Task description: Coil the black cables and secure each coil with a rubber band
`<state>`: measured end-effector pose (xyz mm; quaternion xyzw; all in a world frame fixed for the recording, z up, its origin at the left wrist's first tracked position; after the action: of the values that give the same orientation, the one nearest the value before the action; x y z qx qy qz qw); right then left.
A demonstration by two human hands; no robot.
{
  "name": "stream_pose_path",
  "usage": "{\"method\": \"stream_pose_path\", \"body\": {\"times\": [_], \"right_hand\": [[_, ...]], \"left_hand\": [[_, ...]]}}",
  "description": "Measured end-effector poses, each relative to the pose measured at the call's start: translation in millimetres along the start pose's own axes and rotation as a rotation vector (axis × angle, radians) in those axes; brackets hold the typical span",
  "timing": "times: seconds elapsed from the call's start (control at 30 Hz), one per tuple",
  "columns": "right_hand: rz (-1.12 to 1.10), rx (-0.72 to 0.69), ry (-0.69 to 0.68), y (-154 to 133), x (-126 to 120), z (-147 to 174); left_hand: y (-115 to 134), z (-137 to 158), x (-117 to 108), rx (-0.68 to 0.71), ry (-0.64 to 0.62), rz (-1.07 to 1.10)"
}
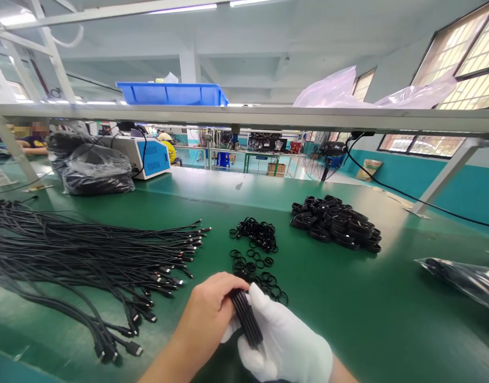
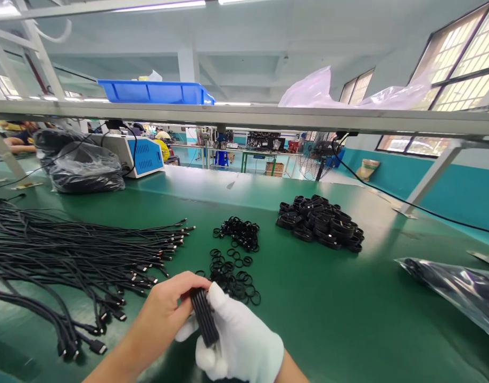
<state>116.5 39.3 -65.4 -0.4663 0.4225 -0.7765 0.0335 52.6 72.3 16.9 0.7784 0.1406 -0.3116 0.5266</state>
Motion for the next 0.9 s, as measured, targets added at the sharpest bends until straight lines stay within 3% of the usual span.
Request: {"method": "stream_pose_path", "body": {"times": [0.27, 0.43, 0.5, 0.63, 0.8, 0.9], "right_hand": [[-0.159, 0.021, 0.019, 1, -1, -1], [-0.068, -0.282, 0.139, -20, -6, 1], [-0.099, -0.284, 0.129, -19, -5, -1], [-0.213, -0.126, 0.077, -6, -2, -7], [-0.119, -0.251, 0.078, -13, -1, -6], [-0.081, -0.252, 0.07, -12, 0, -5]], "left_hand": [[-6, -4, -3, -0.046, 0.024, -0.016], [-13, -9, -9, -0.117, -0.017, -0.071], [-20, -11, -7, -0.177, -0.115, 0.055], [-31, -10, 1, -0.291, -0.302, 0.468], [-44, -9, 4, -0.351, -0.276, 0.543], [-45, -10, 5, -0.363, -0.262, 0.539]]}}
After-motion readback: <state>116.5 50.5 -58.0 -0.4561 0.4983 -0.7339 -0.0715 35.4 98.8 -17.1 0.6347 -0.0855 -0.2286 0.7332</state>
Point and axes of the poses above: each hand's wrist, its own z-axis away from the middle knuckle, its own x-axis out of the palm, y = z × x, the point moved 8 cm from there along -z, towards the middle knuckle, and after that the axes turned 4 degrees about -z, right-handed, at the moved point
